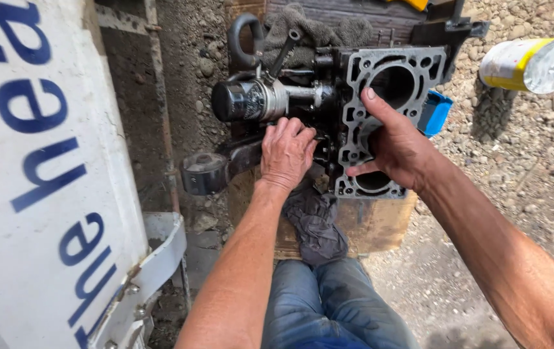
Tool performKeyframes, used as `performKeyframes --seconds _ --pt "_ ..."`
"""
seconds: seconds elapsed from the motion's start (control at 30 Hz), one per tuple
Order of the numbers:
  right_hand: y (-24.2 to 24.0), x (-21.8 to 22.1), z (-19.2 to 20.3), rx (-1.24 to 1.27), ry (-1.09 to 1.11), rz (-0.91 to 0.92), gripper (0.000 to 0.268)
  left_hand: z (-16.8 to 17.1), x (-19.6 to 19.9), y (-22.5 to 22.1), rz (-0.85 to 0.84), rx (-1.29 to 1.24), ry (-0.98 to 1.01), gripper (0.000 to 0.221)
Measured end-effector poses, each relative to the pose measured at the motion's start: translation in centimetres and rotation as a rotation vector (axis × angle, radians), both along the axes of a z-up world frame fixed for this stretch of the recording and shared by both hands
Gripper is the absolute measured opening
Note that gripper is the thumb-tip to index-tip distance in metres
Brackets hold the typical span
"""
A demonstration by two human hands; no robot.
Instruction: Inserting and adjusting cylinder liners in an engine block
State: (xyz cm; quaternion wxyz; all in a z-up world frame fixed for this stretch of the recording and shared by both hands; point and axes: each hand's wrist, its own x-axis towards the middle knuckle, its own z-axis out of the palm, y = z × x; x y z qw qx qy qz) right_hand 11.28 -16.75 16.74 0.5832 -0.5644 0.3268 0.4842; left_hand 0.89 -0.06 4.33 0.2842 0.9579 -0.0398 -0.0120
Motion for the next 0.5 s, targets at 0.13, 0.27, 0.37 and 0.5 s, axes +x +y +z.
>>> performKeyframes --seconds 0.13,0.27,0.37,0.5 --pt "2.0 -0.8 5.8 -0.027 0.007 -0.128 0.106 -2.1 -0.9 0.0 0.003 0.022 -0.019 0.012" --pt "2.2 0.1 3.6 -0.043 -0.033 -0.260 0.101 0.2 0.3 0.0 0.033 -0.037 -0.027 0.013" --pt "1.9 -0.5 2.7 -0.025 -0.029 -0.193 0.096 0.2 -0.2 0.1 0.023 -0.040 -0.007 0.014" --pt "-1.4 -3.1 3.5 0.220 -0.134 -0.366 0.069 0.0 0.0 0.0 0.030 -0.067 -0.017 0.014"
